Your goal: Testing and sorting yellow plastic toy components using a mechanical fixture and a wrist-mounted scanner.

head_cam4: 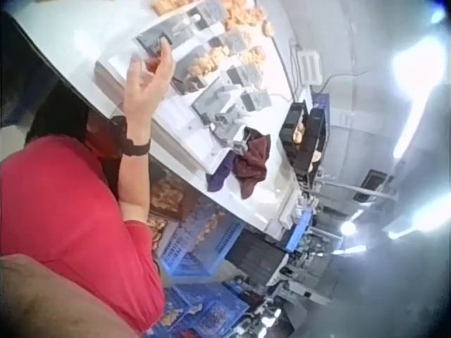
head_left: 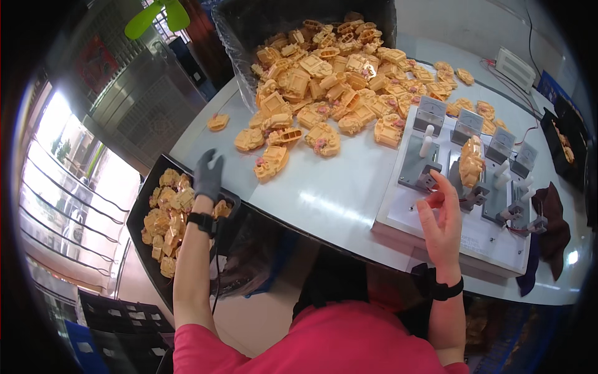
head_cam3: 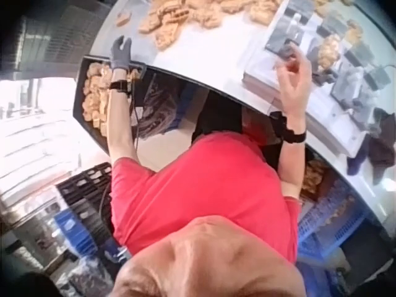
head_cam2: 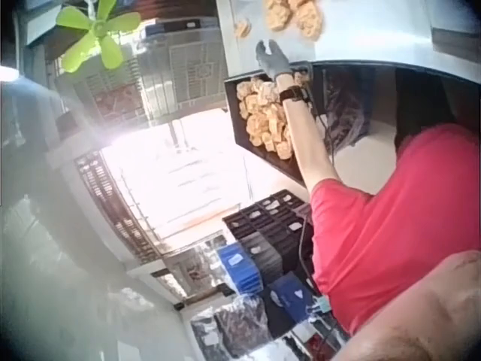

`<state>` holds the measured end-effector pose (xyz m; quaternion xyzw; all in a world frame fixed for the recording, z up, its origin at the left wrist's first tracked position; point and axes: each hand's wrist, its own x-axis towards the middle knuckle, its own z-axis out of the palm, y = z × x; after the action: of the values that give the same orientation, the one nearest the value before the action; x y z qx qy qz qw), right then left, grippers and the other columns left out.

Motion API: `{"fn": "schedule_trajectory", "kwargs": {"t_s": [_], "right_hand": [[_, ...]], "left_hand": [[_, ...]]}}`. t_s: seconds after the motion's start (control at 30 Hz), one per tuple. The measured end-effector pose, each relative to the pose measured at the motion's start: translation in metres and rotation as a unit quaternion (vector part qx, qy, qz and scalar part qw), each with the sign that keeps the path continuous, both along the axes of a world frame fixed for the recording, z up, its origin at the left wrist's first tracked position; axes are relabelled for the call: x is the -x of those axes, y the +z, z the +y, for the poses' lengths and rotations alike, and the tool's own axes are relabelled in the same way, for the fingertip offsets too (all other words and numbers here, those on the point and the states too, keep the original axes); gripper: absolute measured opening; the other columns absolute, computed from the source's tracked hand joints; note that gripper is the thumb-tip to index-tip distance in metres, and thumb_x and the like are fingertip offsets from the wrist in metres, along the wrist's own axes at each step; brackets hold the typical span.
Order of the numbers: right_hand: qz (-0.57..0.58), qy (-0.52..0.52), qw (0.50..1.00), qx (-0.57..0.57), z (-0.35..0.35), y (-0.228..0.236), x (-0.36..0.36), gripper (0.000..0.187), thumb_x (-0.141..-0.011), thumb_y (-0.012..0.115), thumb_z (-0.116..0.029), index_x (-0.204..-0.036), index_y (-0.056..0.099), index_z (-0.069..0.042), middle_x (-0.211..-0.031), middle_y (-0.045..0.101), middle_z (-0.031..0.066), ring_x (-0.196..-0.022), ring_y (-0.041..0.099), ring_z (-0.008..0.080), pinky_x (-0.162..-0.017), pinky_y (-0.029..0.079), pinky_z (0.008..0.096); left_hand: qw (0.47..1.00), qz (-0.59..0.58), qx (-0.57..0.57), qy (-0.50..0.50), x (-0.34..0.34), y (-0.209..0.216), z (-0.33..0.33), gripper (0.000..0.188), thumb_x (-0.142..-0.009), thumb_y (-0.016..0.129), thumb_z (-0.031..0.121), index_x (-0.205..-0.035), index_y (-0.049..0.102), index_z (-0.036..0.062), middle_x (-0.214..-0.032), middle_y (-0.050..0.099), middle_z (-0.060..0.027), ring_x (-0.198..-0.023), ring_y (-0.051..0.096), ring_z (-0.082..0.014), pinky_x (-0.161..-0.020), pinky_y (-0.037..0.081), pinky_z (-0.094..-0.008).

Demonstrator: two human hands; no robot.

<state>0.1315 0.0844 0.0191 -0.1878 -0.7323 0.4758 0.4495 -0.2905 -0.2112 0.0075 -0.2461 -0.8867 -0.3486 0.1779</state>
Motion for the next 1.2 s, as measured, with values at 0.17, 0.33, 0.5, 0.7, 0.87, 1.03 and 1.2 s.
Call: {"fn": "schedule_trajectory", "kwargs": {"t_s": [0.17,0.33,0.5,0.7,0.87,1.03,1.2], "right_hand": [[-0.006,-0.005,1.000,0.014,-0.003,0.003,0.004,0.049,-0.086,0.067,-0.006,-0.133,0.053,-0.003,-0.100,0.052,0.0036,-0.082,0.050,0.0129,-0.080,0.044,0.0262],[-0.018,-0.010,1.000,-0.001,-0.003,0.002,0.006,0.049,-0.086,0.066,-0.006,-0.133,0.052,-0.002,-0.100,0.052,0.0038,-0.082,0.050,0.0124,-0.079,0.044,0.0265],[-0.005,-0.009,1.000,0.024,-0.001,0.002,0.003,0.049,-0.086,0.066,-0.005,-0.133,0.052,-0.002,-0.100,0.053,0.0037,-0.083,0.051,0.0119,-0.079,0.045,0.0260],[-0.012,-0.020,1.000,0.008,-0.002,0.003,0.003,0.050,-0.085,0.067,-0.004,-0.133,0.053,-0.003,-0.100,0.053,0.0043,-0.083,0.052,0.0120,-0.077,0.046,0.0254],[-0.024,-0.036,0.999,-0.001,-0.006,0.005,0.003,0.051,-0.084,0.069,-0.006,-0.133,0.054,-0.006,-0.104,0.056,0.0057,-0.084,0.053,0.0131,-0.077,0.047,0.0262],[-0.041,-0.031,0.999,-0.014,-0.006,0.007,0.004,0.050,-0.086,0.069,-0.008,-0.133,0.054,-0.006,-0.104,0.057,0.0059,-0.084,0.054,0.0138,-0.078,0.047,0.0275],[-0.031,-0.036,0.999,-0.002,-0.005,0.006,0.004,0.049,-0.086,0.069,-0.009,-0.133,0.054,-0.006,-0.103,0.057,0.0058,-0.084,0.054,0.0140,-0.078,0.047,0.0272]], "left_hand": [[0.959,-0.188,0.204,-0.051,-0.034,-0.010,0.088,0.086,-0.072,0.076,0.057,-0.134,0.050,0.0021,-0.124,0.060,-0.0211,-0.113,0.060,-0.0347,-0.097,0.047,-0.0393],[0.960,-0.230,0.111,-0.115,-0.055,-0.028,0.087,0.089,-0.064,0.085,0.041,-0.132,0.044,0.0010,-0.119,0.062,-0.0191,-0.108,0.062,-0.0303,-0.094,0.049,-0.0366],[0.961,-0.171,-0.015,-0.216,-0.104,-0.009,0.080,0.083,-0.071,0.085,0.027,-0.135,0.039,-0.0005,-0.117,0.060,-0.0161,-0.102,0.063,-0.0241,-0.087,0.053,-0.0344],[0.353,-0.724,-0.466,-0.365,-0.165,0.030,0.116,0.050,-0.099,0.052,0.043,-0.135,0.047,0.0083,-0.113,0.060,-0.0135,-0.089,0.064,-0.0198,-0.058,0.051,-0.0239],[0.064,-0.799,-0.416,-0.429,-0.213,0.027,0.168,0.070,-0.095,0.043,0.061,-0.139,0.043,0.0062,-0.110,0.057,-0.0124,-0.082,0.062,-0.0222,-0.054,0.050,-0.0273],[0.069,-0.814,-0.396,-0.419,-0.229,0.024,0.188,0.070,-0.097,0.039,0.058,-0.143,0.039,0.0061,-0.113,0.056,-0.0134,-0.083,0.063,-0.0250,-0.056,0.051,-0.0291],[0.090,-0.815,-0.397,-0.413,-0.223,0.020,0.193,0.070,-0.097,0.036,0.058,-0.144,0.038,0.0063,-0.117,0.057,-0.0147,-0.088,0.064,-0.0280,-0.059,0.053,-0.0307]]}}
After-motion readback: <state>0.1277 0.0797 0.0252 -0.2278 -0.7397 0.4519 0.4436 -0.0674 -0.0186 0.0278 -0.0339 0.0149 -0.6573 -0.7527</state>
